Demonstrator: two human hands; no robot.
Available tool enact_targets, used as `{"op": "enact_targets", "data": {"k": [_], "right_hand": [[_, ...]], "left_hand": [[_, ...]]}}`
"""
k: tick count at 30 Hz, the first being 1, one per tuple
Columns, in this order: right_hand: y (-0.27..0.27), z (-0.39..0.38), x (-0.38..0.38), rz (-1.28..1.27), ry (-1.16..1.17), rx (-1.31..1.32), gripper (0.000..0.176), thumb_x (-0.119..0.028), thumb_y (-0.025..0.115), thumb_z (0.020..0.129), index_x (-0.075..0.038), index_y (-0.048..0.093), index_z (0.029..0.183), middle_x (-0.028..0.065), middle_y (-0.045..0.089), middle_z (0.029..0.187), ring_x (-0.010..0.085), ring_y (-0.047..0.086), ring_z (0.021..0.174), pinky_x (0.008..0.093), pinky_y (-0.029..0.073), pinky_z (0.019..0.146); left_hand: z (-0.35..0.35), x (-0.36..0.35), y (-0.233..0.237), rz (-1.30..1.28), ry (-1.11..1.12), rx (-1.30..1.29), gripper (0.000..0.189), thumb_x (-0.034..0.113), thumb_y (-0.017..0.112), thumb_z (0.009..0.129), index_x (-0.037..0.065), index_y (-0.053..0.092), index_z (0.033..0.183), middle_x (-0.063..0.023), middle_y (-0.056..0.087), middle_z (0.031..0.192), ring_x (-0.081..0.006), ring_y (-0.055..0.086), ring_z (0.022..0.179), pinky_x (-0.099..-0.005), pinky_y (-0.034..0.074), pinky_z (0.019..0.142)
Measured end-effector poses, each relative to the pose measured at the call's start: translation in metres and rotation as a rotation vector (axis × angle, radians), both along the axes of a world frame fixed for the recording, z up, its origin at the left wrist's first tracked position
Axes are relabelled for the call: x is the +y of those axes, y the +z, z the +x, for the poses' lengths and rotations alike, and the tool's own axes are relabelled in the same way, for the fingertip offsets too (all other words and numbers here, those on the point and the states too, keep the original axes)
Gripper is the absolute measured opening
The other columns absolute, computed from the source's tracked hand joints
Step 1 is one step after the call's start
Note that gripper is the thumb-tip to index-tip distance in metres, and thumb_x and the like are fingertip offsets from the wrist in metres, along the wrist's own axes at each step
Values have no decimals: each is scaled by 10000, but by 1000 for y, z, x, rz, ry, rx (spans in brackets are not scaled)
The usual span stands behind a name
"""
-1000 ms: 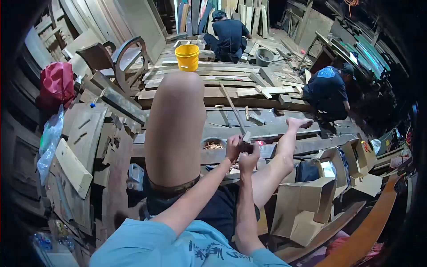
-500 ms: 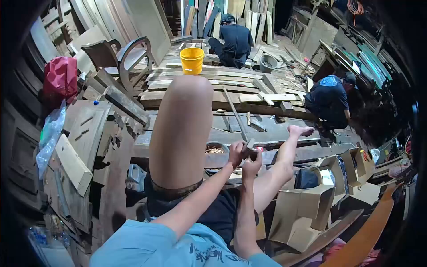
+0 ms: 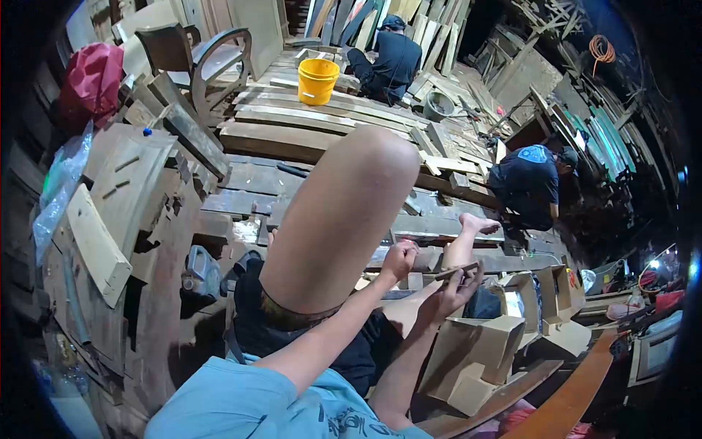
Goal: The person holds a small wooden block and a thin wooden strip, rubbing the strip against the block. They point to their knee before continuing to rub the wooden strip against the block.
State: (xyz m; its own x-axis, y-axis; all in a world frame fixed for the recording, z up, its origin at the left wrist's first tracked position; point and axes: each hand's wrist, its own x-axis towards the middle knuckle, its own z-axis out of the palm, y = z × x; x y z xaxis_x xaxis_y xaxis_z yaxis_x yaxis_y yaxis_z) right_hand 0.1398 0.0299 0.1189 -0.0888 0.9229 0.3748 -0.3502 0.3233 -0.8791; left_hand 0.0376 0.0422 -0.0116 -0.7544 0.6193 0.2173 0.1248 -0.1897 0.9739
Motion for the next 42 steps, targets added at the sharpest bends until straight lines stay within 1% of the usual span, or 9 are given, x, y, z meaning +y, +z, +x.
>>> {"op": "enact_targets", "data": {"k": [4,12,18,19,22,28,33,36,42], "right_hand": [[31,-1,-23,-132,97,118,416,-33,430,852,-81,328,1252,90,484,965,158,494,795,280,425,702],[73,-11,-45,85,331,99,351,11,419,817,-37,428,1165,69,487,884,134,475,701,238,417,615],[111,-31,-59,509,298,-476,366,35,417,812,-2,460,1174,119,478,1175,111,470,779,216,397,690],[114,-34,-58,598,285,-526,393,50,427,790,-26,484,1171,135,502,1140,137,476,881,245,392,780],[133,-38,-70,580,373,-669,435,49,435,753,-53,498,1172,172,510,1110,166,487,921,286,375,835],[148,-52,-74,719,343,-755,580,-4,434,649,-103,473,1219,107,563,714,186,511,603,496,98,1034],[153,-53,-73,720,421,-894,611,-62,437,662,-138,424,1269,82,533,682,179,477,596,510,77,1019],[151,-51,-71,793,474,-950,681,-52,453,676,-204,318,1326,172,547,905,335,553,703,399,452,634],[151,-48,-85,749,588,-963,664,-18,449,649,-173,391,1292,174,555,863,288,536,640,339,455,658]], "left_hand": [[7,0,4,-117,2,26,251,211,482,743,2,619,771,-185,602,836,-312,581,810,-359,444,724],[11,7,-2,-107,64,110,235,173,471,724,-6,620,752,-157,622,812,-304,595,809,-342,457,736],[5,7,-4,-198,-5,101,244,185,483,721,0,636,765,-153,628,860,-282,599,852,-320,455,766],[10,9,-4,-7,19,-150,253,177,467,727,-20,624,750,-163,624,797,-276,601,768,-318,452,716],[6,10,1,-9,34,-45,252,176,466,727,-20,623,748,-159,621,791,-272,597,762,-317,450,711],[2,5,5,-20,34,5,251,176,465,728,-21,621,745,-153,615,778,-262,589,750,-314,445,701],[4,6,-6,-38,40,1,250,175,465,728,-21,618,742,-147,610,768,-255,582,740,-311,441,692],[3,0,-3,-28,38,-2,249,175,464,728,-21,617,740,-144,606,761,-250,578,734,-310,439,687],[-7,-20,-4,-2,34,8,248,174,463,729,-22,614,737,-138,600,749,-241,570,722,-307,435,676]]}}
